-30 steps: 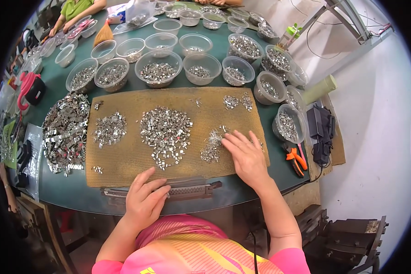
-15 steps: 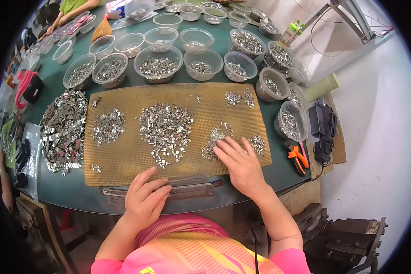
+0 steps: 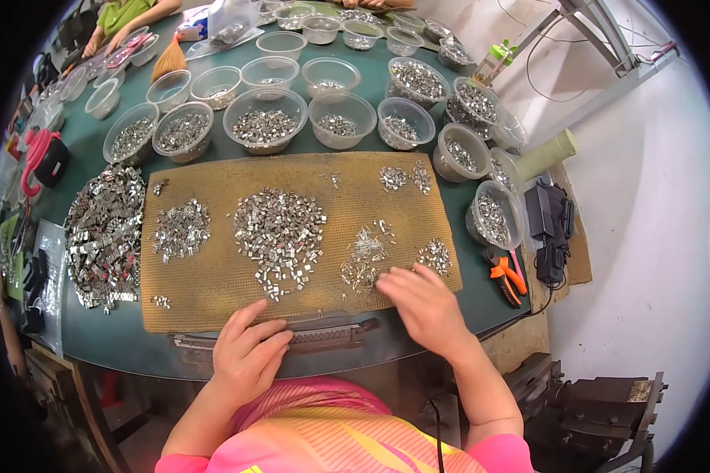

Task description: The person sorts and aligns small metal parts onto a tray by hand, then processes them with a manual press.

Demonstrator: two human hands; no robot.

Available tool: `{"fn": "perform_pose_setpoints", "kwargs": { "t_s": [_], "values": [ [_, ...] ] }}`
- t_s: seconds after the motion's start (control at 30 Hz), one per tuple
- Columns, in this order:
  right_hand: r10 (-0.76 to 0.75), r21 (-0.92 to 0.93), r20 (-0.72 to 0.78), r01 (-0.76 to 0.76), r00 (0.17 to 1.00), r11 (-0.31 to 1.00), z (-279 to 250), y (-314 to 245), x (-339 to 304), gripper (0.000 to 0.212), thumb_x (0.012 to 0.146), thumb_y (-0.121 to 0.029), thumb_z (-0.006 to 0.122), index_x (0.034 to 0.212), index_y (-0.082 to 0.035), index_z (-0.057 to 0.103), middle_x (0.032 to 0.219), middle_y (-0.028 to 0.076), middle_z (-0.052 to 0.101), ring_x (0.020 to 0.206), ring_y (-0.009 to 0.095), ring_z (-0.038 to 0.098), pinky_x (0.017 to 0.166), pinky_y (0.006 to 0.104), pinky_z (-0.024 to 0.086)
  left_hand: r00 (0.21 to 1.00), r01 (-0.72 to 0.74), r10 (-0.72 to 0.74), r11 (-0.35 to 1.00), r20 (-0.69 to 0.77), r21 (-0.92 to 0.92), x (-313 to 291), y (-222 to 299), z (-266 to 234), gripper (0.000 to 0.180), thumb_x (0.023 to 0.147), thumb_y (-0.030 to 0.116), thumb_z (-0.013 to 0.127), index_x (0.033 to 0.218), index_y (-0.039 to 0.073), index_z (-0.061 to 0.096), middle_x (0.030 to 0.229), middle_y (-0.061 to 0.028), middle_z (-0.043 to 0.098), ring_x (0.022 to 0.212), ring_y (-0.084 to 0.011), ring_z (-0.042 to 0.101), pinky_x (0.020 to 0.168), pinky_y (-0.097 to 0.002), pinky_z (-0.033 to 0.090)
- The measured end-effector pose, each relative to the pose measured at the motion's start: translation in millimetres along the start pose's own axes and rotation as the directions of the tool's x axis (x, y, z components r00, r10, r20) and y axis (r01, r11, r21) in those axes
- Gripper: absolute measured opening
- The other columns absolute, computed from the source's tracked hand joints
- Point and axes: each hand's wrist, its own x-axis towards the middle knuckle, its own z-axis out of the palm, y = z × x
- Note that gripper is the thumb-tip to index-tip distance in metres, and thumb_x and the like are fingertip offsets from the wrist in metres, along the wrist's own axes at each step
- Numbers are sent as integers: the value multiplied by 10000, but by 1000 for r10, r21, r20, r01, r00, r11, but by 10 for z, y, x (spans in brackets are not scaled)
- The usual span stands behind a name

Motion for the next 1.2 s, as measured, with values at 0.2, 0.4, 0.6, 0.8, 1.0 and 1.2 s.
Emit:
{"fn": "perform_pose_setpoints", "kwargs": {
  "t_s": [0.2, 0.4, 0.6, 0.8, 1.0, 1.2],
  "values": [
    [182, -72, -208, -201, 961, 977, 160, 346, 293, 122, 901, -80, 708, 1019, -73, 734, 995, 65, 712, 956, 267, 666, 848, 402, 496, 1000, 6, -5, 1000, -21, 22, -30, -9, 20, 253, 797, 48, 763, 1047, 74, 752, 1091, -92, 729, 1199, -382, 632, 978, -510, 512],
    [136, -270, -248, -203, 959, 941, 288, 410, 431, 85, 847, -106, 746, 901, -108, 681, 878, 55, 625, 877, 268, 625, 790, 404, 468, 999, 36, -36, 999, -9, 2, -7, -4, 11, 254, 798, 40, 762, 1050, 68, 752, 1087, -97, 730, 1194, -379, 638, 982, -504, 512],
    [118, -247, -193, -164, 974, 955, 220, 341, 426, 136, 852, -65, 727, 962, -78, 648, 901, 79, 623, 902, 285, 618, 851, 421, 465, 997, 72, -71, 993, 12, -98, 76, 25, -83, 270, 797, -12, 737, 1062, 35, 733, 1094, -113, 723, 1194, -395, 631, 980, -468, 526],
    [-71, 20, -85, 73, 994, 997, 134, -204, 160, 178, 865, -24, 698, 1012, -66, 608, 1035, 98, 638, 1064, 299, 629, 1037, 490, 446, 986, 82, -75, 996, 151, -37, 334, -30, -82, 256, 813, 60, 765, 1066, 58, 732, 1028, -77, 685, 1032, -317, 630, 875, -415, 539],
    [-125, 97, 60, 119, 990, 988, 192, -488, -28, 234, 820, -41, 739, 1011, -75, 609, 1064, 70, 641, 1167, 274, 626, 1109, 540, 411, 942, -67, 58, 998, 332, 16, 575, -144, 117, 181, 808, 91, 773, 983, 76, 728, 877, -67, 604, 896, -284, 590, 791, -396, 518],
    [-131, 24, 30, 131, 991, 991, 264, -562, -34, 227, 810, -40, 739, 999, -73, 618, 1048, 65, 645, 1138, 269, 641, 1109, 553, 412, 918, -106, 96, 994, 386, 4, 681, -174, 254, 124, 811, 130, 775, 904, 90, 705, 846, -59, 570, 874, -267, 575, 787, -381, 511]
  ]
}}
